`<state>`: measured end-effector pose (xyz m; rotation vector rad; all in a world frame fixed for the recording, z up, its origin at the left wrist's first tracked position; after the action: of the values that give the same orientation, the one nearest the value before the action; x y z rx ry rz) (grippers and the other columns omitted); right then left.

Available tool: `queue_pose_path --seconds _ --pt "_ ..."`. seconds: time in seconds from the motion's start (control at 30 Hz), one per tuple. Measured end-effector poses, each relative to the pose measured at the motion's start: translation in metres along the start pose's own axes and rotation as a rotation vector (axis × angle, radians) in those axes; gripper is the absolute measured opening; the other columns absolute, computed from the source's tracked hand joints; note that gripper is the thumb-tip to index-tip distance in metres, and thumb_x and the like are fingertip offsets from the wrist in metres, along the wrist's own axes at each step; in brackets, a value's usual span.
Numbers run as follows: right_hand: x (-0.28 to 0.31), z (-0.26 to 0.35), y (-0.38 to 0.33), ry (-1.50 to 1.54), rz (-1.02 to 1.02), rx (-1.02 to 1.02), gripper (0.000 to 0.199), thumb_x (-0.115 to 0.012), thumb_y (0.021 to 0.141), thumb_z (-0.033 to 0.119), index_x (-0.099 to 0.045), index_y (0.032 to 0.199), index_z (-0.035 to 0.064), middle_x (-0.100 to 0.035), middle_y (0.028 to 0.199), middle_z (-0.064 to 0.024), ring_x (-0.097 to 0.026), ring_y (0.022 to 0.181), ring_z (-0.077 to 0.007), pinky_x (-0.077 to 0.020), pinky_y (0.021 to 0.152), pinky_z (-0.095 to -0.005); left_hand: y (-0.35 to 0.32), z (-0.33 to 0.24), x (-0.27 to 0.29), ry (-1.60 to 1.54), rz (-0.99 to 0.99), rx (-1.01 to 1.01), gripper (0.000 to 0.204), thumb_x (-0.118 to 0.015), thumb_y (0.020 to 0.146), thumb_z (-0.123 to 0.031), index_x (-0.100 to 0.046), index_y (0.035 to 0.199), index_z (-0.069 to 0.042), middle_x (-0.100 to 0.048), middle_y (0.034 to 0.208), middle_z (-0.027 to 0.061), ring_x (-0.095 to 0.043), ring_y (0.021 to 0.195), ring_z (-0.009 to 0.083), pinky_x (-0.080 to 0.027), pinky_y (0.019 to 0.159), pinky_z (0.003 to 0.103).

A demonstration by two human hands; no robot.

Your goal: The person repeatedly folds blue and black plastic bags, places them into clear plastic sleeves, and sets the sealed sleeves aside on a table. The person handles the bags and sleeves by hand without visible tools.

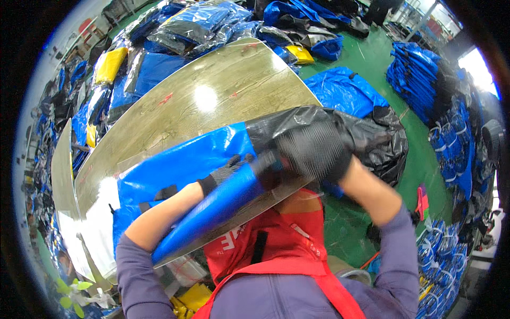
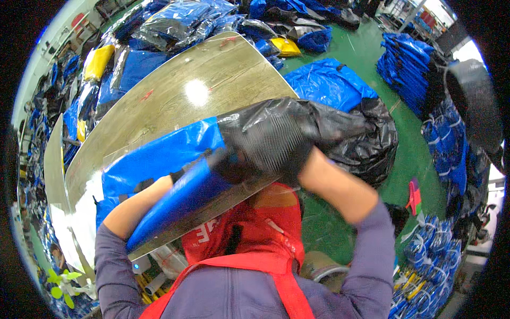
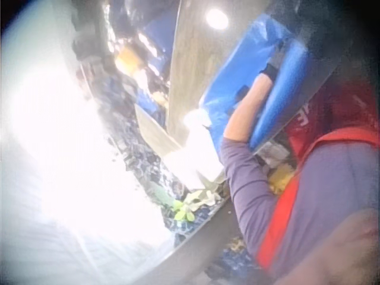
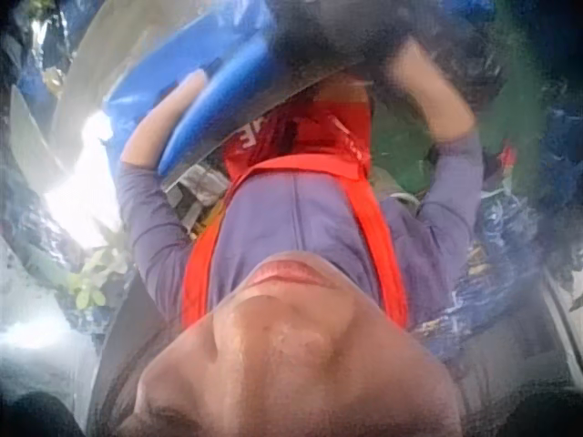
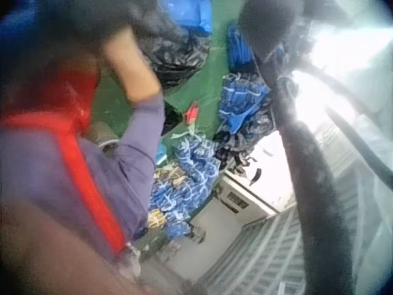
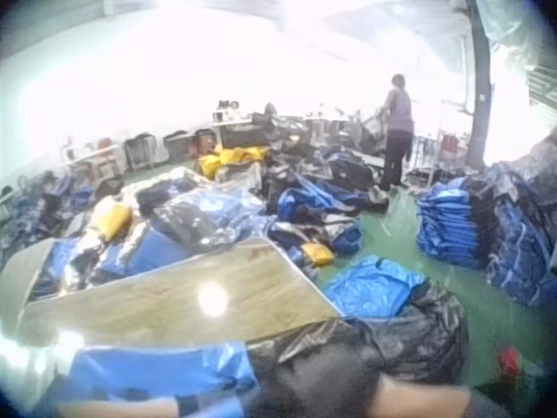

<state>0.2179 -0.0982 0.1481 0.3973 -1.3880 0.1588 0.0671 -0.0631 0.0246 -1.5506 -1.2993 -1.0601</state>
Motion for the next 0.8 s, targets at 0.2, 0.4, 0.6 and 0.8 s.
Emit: queue_pose_path --seconds 0.2,0.4,0.6,0.8 --pt "-0.106 -0.075 0.1 0.114 0.599 -0.297 0.055 -0.054 0.082 0.063 -0.071 0.107 0.0173 -0.068 0.107 -0.0156 -0.064 0.101 -0.0337 -0.0497 0.087 -0.0445 -0.065 -0.001 -0.014 0.016 0.051 -0.025 0.053 -0.05 0.09 -0.048 -0.046 0.133 -0.018 -0.042 0.136 0.0184 -0.037 0.123 0.0404 -0.026 0.1 0.057" --pt "-0.136 -0.115 0.079 -0.066 0.491 -0.445 0.057 -0.044 0.089 0.058 -0.071 0.103 0.0103 -0.067 0.107 -0.0178 -0.065 0.101 -0.033 -0.0498 0.087 -0.0449 -0.269 0.04 0.018 -0.084 0.133 0.448 0.051 -0.055 0.089 -0.049 -0.051 0.126 -0.015 -0.05 0.125 0.0168 -0.045 0.112 0.0357 -0.033 0.093 0.052" --pt "-0.134 -0.12 0.074 -0.072 0.467 -0.496 0.048 -0.046 0.088 0.055 -0.072 0.095 0.0153 -0.069 0.096 -0.0151 -0.067 0.091 -0.0338 -0.0523 0.078 -0.0468 -0.419 0.017 -0.032 -0.761 -0.616 1.312 0.05 -0.06 0.087 -0.049 -0.055 0.119 -0.011 -0.058 0.114 0.0152 -0.054 0.102 0.031 -0.04 0.086 0.046" --pt "-0.134 -0.119 0.07 -0.047 0.417 -0.535 0.061 -0.046 0.086 0.063 -0.071 0.1 0.0087 -0.068 0.102 -0.0179 -0.066 0.095 -0.0355 -0.0512 0.083 -0.0467 -0.442 0.002 -0.064 -0.595 -1.153 1.638 0.048 -0.066 0.085 -0.051 -0.064 0.103 -0.007 -0.068 0.096 0.0129 -0.064 0.082 0.0276 -0.049 0.071 0.042"
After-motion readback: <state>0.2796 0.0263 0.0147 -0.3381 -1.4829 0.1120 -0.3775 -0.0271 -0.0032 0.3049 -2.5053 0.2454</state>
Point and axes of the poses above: each hand's wrist, its own y-axis towards the middle knuckle, its own x-axis out of the back of the hand, z = x × y, the point moved 7 cm from there along y, towards the middle knuckle
